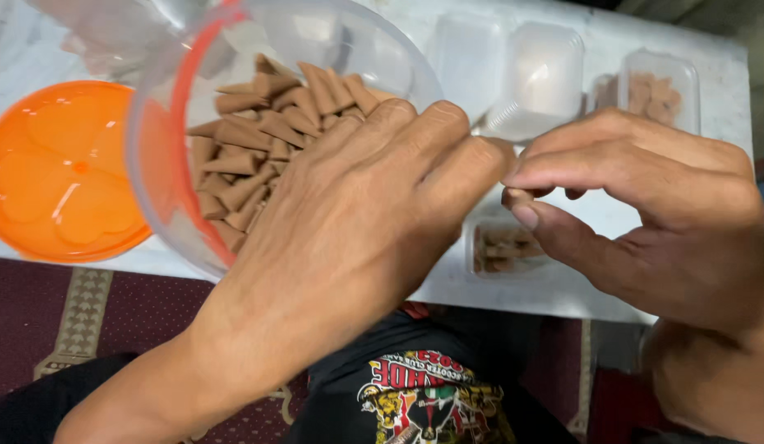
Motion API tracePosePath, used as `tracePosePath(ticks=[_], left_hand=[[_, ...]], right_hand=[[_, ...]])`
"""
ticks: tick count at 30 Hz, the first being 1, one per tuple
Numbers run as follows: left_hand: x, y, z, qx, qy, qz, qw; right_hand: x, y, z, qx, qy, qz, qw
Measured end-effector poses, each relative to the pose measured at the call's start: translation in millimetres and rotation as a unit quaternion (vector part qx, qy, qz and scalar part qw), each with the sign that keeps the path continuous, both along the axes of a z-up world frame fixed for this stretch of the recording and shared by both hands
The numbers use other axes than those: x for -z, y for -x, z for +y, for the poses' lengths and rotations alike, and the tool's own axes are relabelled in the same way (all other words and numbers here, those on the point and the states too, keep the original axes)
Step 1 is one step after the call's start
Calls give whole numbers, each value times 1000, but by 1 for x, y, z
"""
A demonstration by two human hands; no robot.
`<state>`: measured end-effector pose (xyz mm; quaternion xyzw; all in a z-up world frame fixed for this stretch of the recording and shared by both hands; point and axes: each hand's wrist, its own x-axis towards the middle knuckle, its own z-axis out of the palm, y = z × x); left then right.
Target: The person places incense cones from a large round bucket into smaller rectangular plastic containers by hand.
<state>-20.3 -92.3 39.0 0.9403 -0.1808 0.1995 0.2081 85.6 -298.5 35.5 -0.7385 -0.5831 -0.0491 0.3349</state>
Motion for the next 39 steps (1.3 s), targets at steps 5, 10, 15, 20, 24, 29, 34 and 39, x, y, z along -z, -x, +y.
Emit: tracePosePath(ticks=[5,10,15,20,24,29,34,39], left_hand=[[25,-2,-41,87,39,30,995],[51,-11,-66,148,69,19,986],[112,-33,-73,102,-76,32,991],[163,-50,-82,90,-96,55,990],[177,-56,-89,72,-106,58,990],[182,-56,-91,75,-112,61,989],[183,-55,-94,75,-123,74,987],[193,-56,-99,58,-133,34,989]], right_hand=[[29,23,-54,114,53,96,987],[69,18,-94,127,100,129,978],[107,15,-107,148,194,83,966],[141,9,-111,153,218,9,964],[151,3,-107,149,258,-13,955],[156,2,-100,144,238,-44,960],[152,0,-94,143,251,-57,956],[146,-1,-93,136,242,-47,960]])
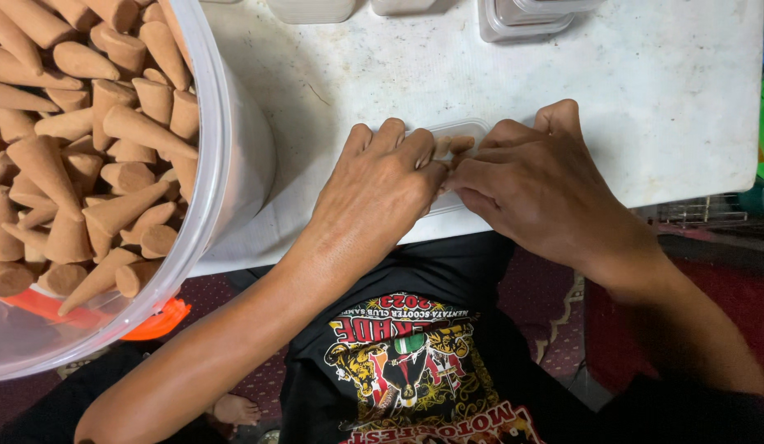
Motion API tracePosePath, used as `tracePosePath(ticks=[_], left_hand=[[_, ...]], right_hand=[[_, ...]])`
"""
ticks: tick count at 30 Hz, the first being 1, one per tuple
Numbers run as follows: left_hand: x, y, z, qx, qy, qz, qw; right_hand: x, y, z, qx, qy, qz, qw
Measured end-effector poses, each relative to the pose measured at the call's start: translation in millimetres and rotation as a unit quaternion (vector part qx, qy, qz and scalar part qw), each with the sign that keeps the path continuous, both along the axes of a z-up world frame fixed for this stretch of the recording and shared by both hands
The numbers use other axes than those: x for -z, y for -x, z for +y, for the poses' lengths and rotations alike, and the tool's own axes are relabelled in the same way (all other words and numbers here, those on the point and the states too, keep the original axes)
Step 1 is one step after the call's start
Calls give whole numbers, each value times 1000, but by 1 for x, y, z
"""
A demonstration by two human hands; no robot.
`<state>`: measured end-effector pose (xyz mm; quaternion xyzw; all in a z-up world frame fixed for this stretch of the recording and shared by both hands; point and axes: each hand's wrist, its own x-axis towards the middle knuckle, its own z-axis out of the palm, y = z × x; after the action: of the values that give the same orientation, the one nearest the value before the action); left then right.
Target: The person places incense cones from a large round bucket into smaller rectangular plastic containers by hand.
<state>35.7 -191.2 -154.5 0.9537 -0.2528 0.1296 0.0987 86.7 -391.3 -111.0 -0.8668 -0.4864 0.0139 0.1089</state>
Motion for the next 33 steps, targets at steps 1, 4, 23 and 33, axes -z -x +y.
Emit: tracePosePath(ticks=[1,4,23,33], left_hand=[[-3,1,1,1,0,1,1000],[-10,3,4,4,-3,8,1000],[-8,0,13,34,49,17,998],[-43,12,20,42,90,52,994]], right_hand=[[0,0,-1,1,0,1,1000],[0,-1,-2,-11,8,-8,1000],[-6,0,-3,-4,8,26,1000],[-5,0,-5,4,47,25,999]])
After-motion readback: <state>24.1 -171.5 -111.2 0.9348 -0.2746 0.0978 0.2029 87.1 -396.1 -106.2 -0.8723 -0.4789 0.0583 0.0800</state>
